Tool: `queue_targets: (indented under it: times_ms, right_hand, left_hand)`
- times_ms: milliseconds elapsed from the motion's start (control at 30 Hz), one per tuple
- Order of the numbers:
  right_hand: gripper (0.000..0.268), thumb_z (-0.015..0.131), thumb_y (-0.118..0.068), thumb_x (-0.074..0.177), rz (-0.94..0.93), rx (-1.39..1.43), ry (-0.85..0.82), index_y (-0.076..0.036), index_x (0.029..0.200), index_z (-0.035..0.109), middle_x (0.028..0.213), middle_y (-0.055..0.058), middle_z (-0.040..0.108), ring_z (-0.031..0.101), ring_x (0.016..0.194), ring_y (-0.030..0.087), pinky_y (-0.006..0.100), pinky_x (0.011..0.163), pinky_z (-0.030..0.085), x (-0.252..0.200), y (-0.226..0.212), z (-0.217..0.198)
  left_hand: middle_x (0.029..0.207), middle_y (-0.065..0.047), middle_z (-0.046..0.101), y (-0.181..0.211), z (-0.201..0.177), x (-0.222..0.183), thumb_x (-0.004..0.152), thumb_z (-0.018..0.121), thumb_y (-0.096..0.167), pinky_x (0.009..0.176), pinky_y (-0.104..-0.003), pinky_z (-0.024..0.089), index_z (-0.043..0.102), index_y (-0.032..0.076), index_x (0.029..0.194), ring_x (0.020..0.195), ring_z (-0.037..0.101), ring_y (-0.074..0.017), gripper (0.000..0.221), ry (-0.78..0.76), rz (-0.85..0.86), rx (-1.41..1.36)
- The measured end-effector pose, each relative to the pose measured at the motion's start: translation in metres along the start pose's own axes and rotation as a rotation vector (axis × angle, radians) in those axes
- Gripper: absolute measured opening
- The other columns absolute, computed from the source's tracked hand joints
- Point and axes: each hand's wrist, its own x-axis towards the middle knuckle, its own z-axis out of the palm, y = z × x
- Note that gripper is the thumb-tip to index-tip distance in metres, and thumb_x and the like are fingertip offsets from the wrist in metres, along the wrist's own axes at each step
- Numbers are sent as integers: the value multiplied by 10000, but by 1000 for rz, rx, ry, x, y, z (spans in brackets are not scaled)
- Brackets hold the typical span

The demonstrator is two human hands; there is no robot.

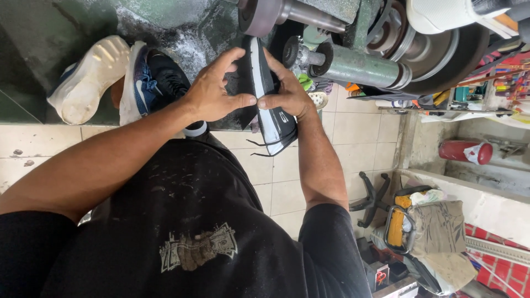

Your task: Grinding the sole of a shoe using a bench grinder to smooth or reshape it for repair.

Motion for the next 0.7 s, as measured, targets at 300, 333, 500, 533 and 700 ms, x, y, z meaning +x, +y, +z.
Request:
queue_targets:
  times_ms: [300,333,500,533,700]
  right_hand:
    - [968,844,-245,865,-94,91,71,-108,1642,282,1687,128,346,382,1558,285,497,1334,287,5,10,14]
    - [964,839,-275,872,-95,109,83,-106,1641,283,1676,136,360,409,1541,295,490,1320,322,6,9,17]
    - [925,819,-256,866,-118,217,141,-116,1630,317,1526,120,503,551,1324,256,406,1146,467,10,13,32]
    - [908,803,-270,867,-128,236,150,-117,1625,327,1469,117,534,571,1256,247,389,1085,489,12,13,35]
    - [866,804,-285,894,-138,289,226,-118,1614,352,1477,125,558,580,1307,267,426,1143,480,13,18,48]
  left_hand:
    - [1563,-207,438,-1,-8,7,813,857,263,1102,-525,432,286,232,1573,1465,409,-325,951,-40,-58,44]
    - [1551,-235,435,-3,-9,8,808,861,276,1088,-522,444,294,260,1573,1466,404,-334,952,-46,-59,47]
    - [1626,-132,381,-3,-16,10,846,802,236,1044,-523,472,301,214,1567,1453,398,-353,879,-81,-10,76]
    - [1625,-142,379,-2,-18,11,849,794,229,1071,-554,455,300,211,1567,1457,388,-370,871,-94,-19,93]
    - [1636,-153,358,-7,-24,15,873,758,242,1091,-577,419,280,194,1582,1473,362,-383,856,-130,18,76]
